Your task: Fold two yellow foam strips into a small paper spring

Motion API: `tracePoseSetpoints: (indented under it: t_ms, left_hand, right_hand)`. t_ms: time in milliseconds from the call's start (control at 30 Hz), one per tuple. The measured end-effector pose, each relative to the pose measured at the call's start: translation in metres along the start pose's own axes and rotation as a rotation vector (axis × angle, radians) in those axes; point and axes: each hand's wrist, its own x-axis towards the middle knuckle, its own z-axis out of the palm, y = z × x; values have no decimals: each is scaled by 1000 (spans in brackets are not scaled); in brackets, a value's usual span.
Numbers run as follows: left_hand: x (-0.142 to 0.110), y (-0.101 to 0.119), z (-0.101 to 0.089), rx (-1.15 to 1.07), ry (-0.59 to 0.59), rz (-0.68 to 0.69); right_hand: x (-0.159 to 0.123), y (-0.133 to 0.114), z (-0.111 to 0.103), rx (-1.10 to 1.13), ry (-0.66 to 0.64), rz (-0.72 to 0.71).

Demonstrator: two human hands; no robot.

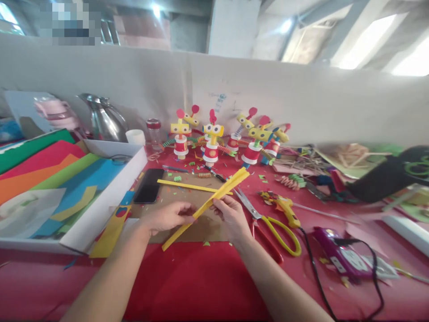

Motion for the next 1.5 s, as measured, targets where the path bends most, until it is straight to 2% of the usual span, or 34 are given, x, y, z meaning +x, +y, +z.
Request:
tracePoseSetpoints:
  t_ms: [67, 133, 233, 333, 433, 600, 767, 1100, 1233, 1300, 1367, 1433, 1500]
  left_hand:
    - [2, 4, 8, 15, 54, 55]
    - [4, 7, 18, 112, 168, 130]
    - [5, 5, 29, 351, 331, 276]
    - [4, 0, 31, 649, 458, 371]
    - [2, -2, 26, 937, 512, 392]
    - [6, -3, 32, 1238, 587, 392]
    - [9, -4, 39, 1274, 621, 379]
    - [2, 3, 23, 1243, 678, 437]
    - [-3, 10, 19, 1229, 679, 371]
    - [-3, 9, 17, 1238, 686, 340]
    - [-2, 8, 15, 1240, 701, 325]
    - [-1, 7, 15, 1233, 702, 324]
    - [0, 8, 16, 1231, 671, 318]
  right_hand:
    - [-1, 2, 2, -4, 2, -12]
    - [-1, 4, 3, 1, 2, -11]
    - [-2, 5, 5, 38, 24, 38]
    - [-1, 4, 4, 89, 94, 102]
    - [1, 3, 3, 99, 163, 128]
    - [4, 7, 1, 118, 183, 154]
    - [4, 8, 1, 205, 158, 188]
    - [17, -7, -19, 277, 249, 110]
    - [23, -15, -32, 237, 334, -24]
    - [24, -20, -37, 149, 460, -177]
    - [22, -24, -39, -96, 508, -382]
    - [17, -28, -36, -509, 353, -589]
    - [11, -29, -28, -919, 73, -744]
